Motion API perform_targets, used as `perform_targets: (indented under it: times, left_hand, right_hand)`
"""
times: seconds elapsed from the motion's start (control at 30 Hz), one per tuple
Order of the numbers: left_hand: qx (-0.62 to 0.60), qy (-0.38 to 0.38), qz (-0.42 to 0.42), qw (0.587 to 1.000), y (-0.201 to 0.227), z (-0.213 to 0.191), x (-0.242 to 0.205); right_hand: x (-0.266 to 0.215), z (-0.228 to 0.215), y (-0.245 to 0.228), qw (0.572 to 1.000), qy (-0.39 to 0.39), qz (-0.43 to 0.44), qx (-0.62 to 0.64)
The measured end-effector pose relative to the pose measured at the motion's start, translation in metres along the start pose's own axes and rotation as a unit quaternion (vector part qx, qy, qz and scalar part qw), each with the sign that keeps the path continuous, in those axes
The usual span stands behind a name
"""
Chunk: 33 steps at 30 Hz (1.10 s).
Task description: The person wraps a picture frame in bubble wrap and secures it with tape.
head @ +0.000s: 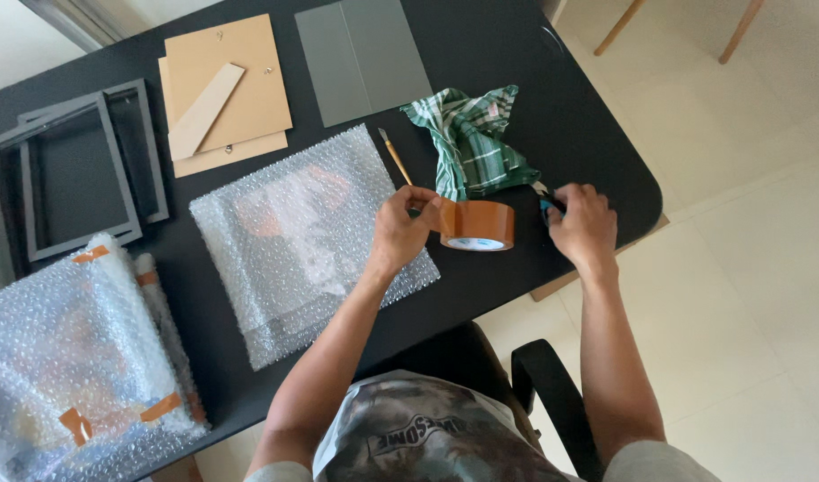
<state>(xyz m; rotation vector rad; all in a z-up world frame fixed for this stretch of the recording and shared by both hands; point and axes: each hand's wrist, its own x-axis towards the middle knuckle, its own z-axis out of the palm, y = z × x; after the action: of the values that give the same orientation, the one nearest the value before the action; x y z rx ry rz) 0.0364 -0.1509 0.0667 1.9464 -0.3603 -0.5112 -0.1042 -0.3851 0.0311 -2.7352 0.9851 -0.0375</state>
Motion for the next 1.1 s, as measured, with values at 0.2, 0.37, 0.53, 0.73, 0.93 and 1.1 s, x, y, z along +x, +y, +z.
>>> perform_targets:
  times: [0.2,0.37,0.53,0.73,0.93,1.1]
  left_hand:
    - [0.005,0.013,0.001,1.0,-0.009,0.004,0.005]
    - [-0.017,0.024,0.032,0.999,-0.007,0.002,0.002]
    - [-0.026,-0.001,0.009,1.0,0.0,-0.002,-0.001]
    - [-0.064,-0.016,0.004,0.998,0.019,-0.007,-0.009]
    - [-0.034,-0.025,0.007,0.999,0.015,-0.007,-0.008]
    - [-0.033,-0.014,0.002,0.999,0.014,-0.006,-0.008]
  right_hand:
    - [-0.011,0.015,0.008,0.998,-0.007,0.054,0.012]
    - [-0.032,-0.011,0.009,0.97,0.024,0.045,0.239]
    - [-0.082,-0.035,-0.039,0.66,0.031,0.024,0.75]
    - [-0.153,0.001,-0.088,0.363,-0.21,-0.036,0.907]
    - [-0.17,0.013,-0.111,0.487,-0.292,0.01,0.823]
    - [-0.153,0.032,-0.117,0.511,-0.28,0.029,0.812]
